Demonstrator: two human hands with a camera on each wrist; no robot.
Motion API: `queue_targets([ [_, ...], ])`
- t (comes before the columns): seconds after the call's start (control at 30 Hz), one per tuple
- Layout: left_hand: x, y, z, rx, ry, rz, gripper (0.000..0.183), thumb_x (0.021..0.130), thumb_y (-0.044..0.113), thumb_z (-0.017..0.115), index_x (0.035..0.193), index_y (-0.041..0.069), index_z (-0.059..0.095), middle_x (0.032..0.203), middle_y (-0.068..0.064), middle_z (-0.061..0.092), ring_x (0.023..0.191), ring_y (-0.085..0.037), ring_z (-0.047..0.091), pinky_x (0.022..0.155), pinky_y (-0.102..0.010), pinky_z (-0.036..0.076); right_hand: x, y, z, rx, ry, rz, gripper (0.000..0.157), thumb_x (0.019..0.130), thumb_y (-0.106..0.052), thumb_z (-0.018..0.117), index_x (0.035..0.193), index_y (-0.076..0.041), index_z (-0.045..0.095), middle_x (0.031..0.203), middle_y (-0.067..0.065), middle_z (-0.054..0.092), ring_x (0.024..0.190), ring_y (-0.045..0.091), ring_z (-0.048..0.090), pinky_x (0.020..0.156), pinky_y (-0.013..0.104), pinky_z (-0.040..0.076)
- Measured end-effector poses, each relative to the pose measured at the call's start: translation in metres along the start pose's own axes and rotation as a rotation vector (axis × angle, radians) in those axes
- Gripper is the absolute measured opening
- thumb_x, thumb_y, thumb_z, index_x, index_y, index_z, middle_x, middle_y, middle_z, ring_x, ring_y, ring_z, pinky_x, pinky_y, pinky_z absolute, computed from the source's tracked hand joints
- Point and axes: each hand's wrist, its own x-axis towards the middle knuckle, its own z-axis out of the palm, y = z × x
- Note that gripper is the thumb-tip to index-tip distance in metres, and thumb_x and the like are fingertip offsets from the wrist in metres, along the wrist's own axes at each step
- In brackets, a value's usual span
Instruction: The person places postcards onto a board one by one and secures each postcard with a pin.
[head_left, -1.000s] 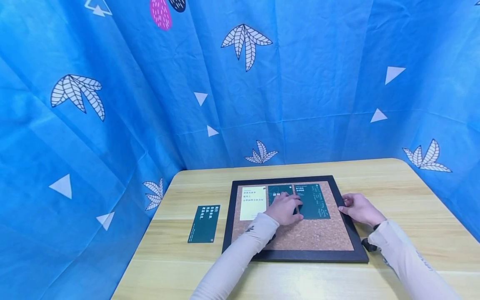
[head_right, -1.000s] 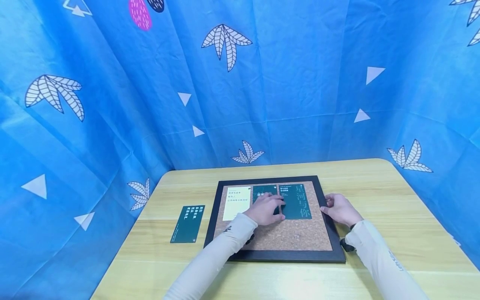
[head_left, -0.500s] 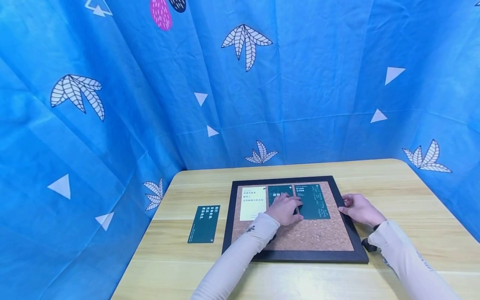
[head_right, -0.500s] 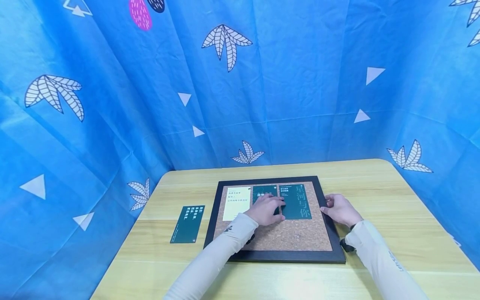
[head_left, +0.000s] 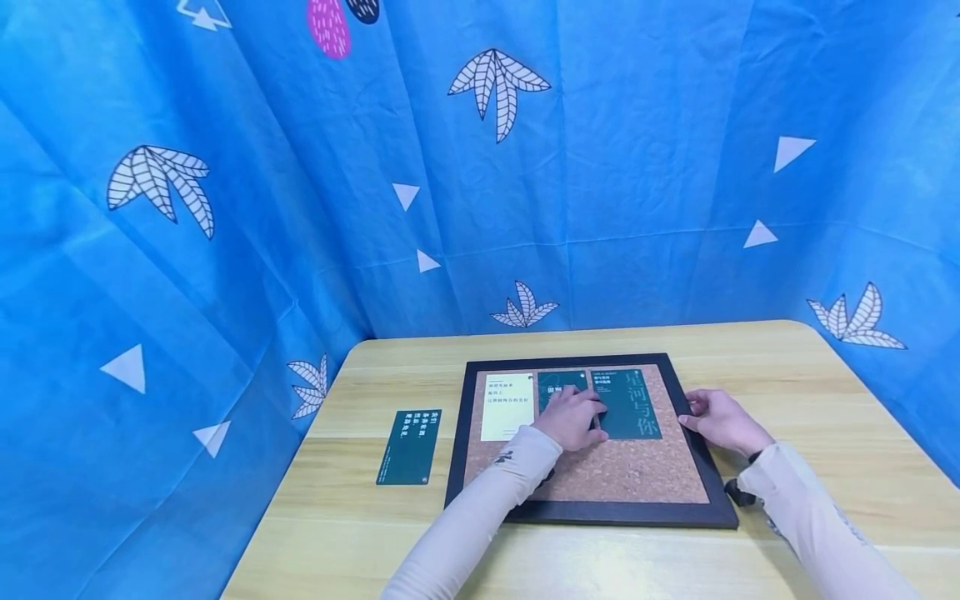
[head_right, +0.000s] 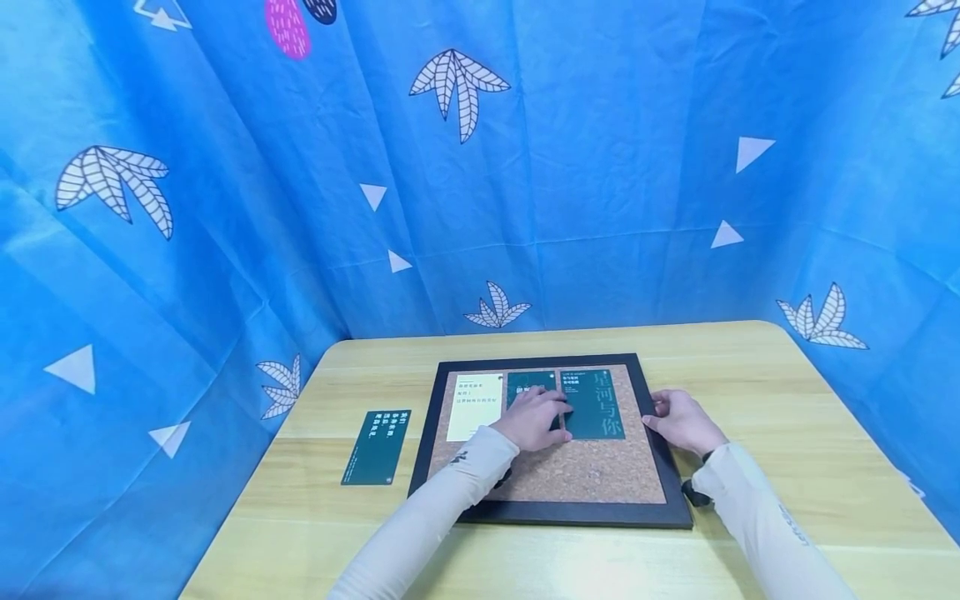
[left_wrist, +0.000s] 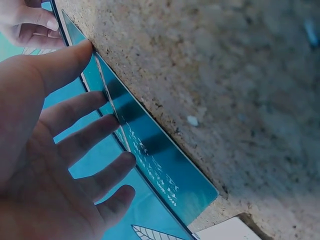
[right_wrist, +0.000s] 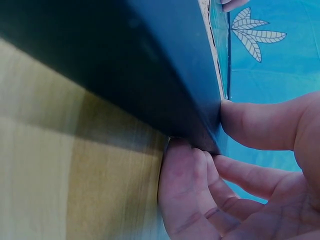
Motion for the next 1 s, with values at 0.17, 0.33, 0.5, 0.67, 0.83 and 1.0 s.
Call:
queue_targets([
  [0.17, 0.0, -0.001, 0.001, -0.002, -0.007, -0.004, 0.048, 0.099, 0.05, 0.065, 0.143, 0.031, 0.062, 0.155, 0.01, 0.054, 0.141, -0.021, 0.05, 0.118, -0.041, 0.041, 0.001, 0.001, 0.0, 0.022, -0.026, 0.009, 0.058, 0.102, -0.011, 0.061, 0.143, 0.023, 0.039, 0.127, 0.04, 0.055, 0.108, 0.042, 0.062, 0.092, 0.053, 0.057],
  [0.33, 0.001, -0.001, 0.002, 0.001, -0.001, -0.004, 0.047, 0.099, 0.049, 0.066, 0.143, 0.032, 0.063, 0.154, 0.013, 0.055, 0.141, -0.019, 0.05, 0.119, -0.041, 0.04, -0.005, -0.001, -0.008, 0.051, -0.081, 0.013, 0.062, 0.102, -0.016, 0.061, 0.145, 0.022, 0.036, 0.126, 0.04, 0.056, 0.1, 0.034, 0.067, 0.078, 0.043, 0.063],
  [0.5, 0.001, -0.003, -0.001, 0.0, 0.003, -0.003, 0.047, 0.098, 0.049, 0.067, 0.142, 0.033, 0.063, 0.153, 0.013, 0.056, 0.138, -0.019, 0.052, 0.118, -0.043, 0.041, -0.015, -0.007, -0.021, -0.07, -0.075, -0.025, 0.065, 0.101, -0.026, 0.063, 0.142, 0.021, 0.043, 0.117, 0.032, 0.064, 0.097, 0.031, 0.066, 0.078, 0.044, 0.059],
  [0.67, 0.004, -0.003, 0.0, 0.001, 0.0, 0.0, 0.048, 0.098, 0.05, 0.066, 0.143, 0.033, 0.062, 0.154, 0.013, 0.055, 0.138, -0.02, 0.052, 0.116, -0.043, 0.042, -0.028, -0.008, -0.032, -0.174, -0.032, -0.082, 0.063, 0.101, -0.027, 0.065, 0.138, 0.021, 0.048, 0.108, 0.025, 0.068, 0.09, 0.027, 0.066, 0.072, 0.039, 0.054],
  [0.83, 0.004, -0.003, 0.0, 0.004, -0.005, -0.001, 0.048, 0.098, 0.051, 0.066, 0.143, 0.034, 0.061, 0.154, 0.013, 0.055, 0.136, -0.02, 0.052, 0.112, -0.04, 0.044, -0.042, -0.01, -0.037, -0.23, -0.001, -0.124, 0.054, 0.099, -0.02, 0.067, 0.131, 0.021, 0.053, 0.098, 0.018, 0.068, 0.083, 0.022, 0.063, 0.068, 0.034, 0.05],
  [1.0, 0.004, -0.003, 0.0, 0.008, -0.016, -0.017, 0.049, 0.098, 0.052, 0.066, 0.144, 0.035, 0.061, 0.155, 0.014, 0.054, 0.135, -0.019, 0.052, 0.11, -0.039, 0.045, -0.056, -0.009, -0.036, -0.277, -0.004, -0.146, 0.048, 0.096, -0.018, 0.069, 0.125, 0.019, 0.059, 0.093, 0.012, 0.067, 0.078, 0.018, 0.059, 0.065, 0.032, 0.048],
])
